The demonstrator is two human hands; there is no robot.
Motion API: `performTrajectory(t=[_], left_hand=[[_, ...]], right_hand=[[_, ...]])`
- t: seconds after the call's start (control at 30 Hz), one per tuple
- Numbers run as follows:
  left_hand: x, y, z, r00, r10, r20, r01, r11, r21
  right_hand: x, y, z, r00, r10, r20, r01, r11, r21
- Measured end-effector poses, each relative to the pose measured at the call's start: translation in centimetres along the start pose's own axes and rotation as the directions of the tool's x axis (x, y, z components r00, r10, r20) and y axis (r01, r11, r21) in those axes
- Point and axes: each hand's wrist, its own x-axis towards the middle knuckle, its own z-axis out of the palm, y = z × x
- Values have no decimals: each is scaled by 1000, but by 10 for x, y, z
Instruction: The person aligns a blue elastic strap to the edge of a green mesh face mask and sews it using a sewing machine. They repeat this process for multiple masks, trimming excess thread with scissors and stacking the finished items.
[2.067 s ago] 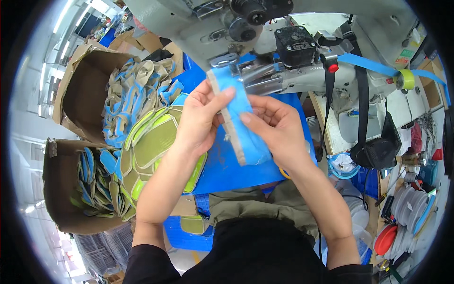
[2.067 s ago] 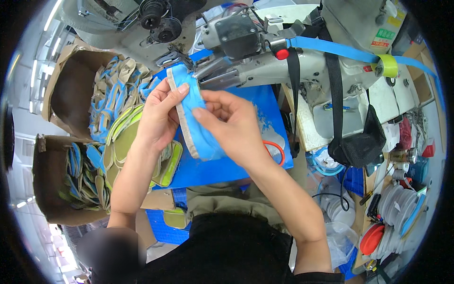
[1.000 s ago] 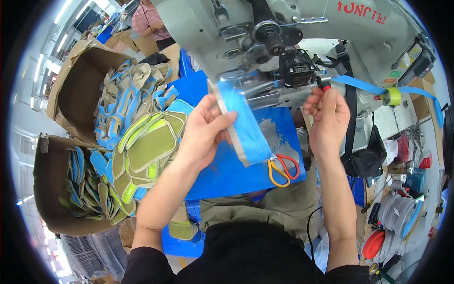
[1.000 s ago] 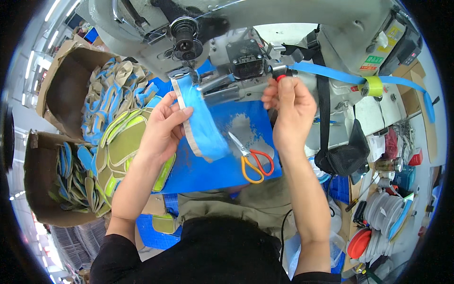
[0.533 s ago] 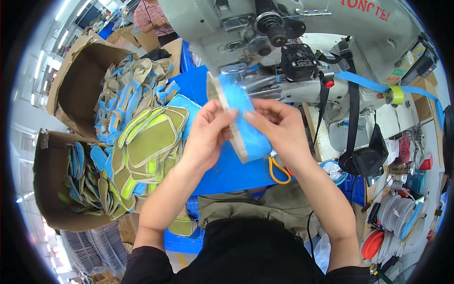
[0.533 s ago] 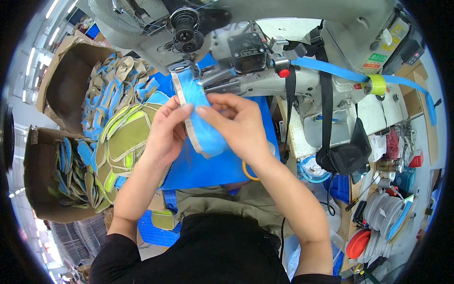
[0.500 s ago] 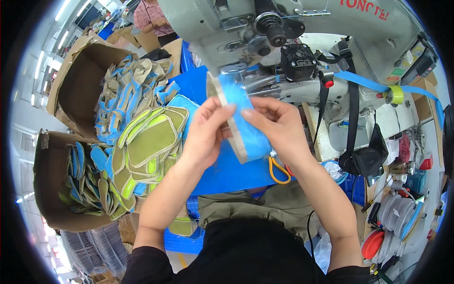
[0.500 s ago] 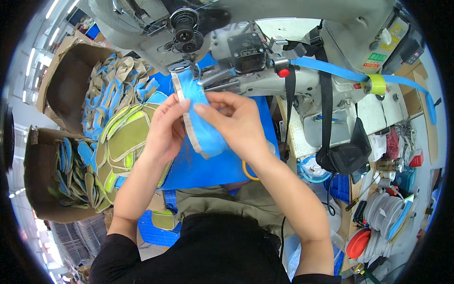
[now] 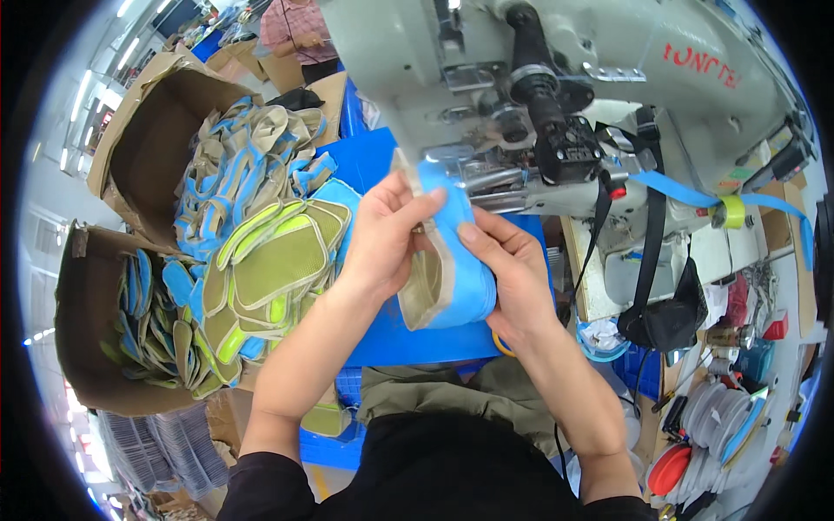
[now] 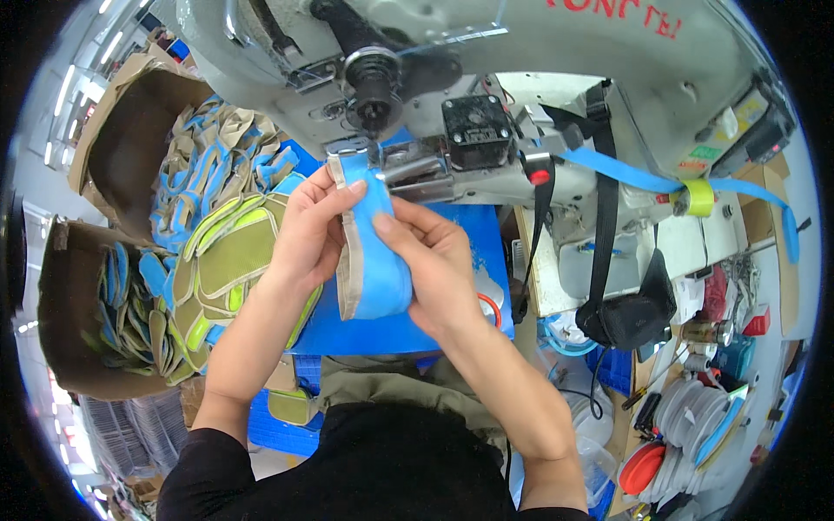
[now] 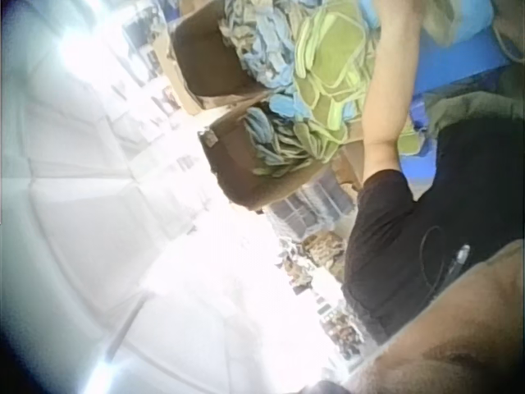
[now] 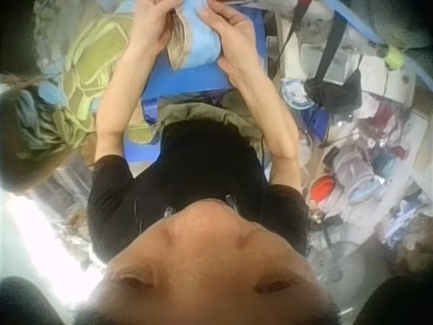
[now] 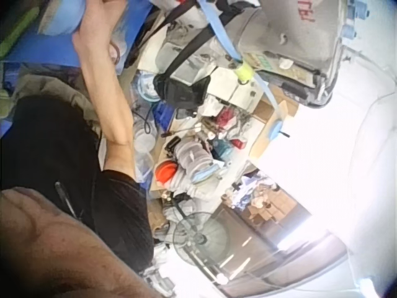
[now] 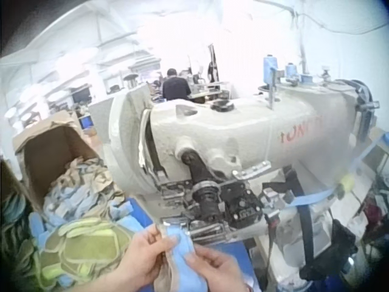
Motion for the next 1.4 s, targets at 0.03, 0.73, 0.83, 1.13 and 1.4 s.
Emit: performTrajectory(t=[0.03,0.73,0.83,1.13,1.4], left_hand=[[0,1,0,1000,-9,-10,9,1000,9],[-12,-1,-2,1000,-13,-14,13,999,29],[0,-2,-3,998,55,-43,-53,997,61],[13,0,-9,998,52,-35,-52,999,11],[14,-3,-30,909,381,-168,-333,908,254]], right_hand=[[1,1,0,1000,-6,-9,6,1000,-8],[1,6,-4,995,-73,-67,64,989,-131],[10,8,0,985,-119,-125,100,984,-150],[-63,-68,-13,715,-696,67,511,454,-730],[-54,-392,-71,93,-905,416,192,-394,-899]])
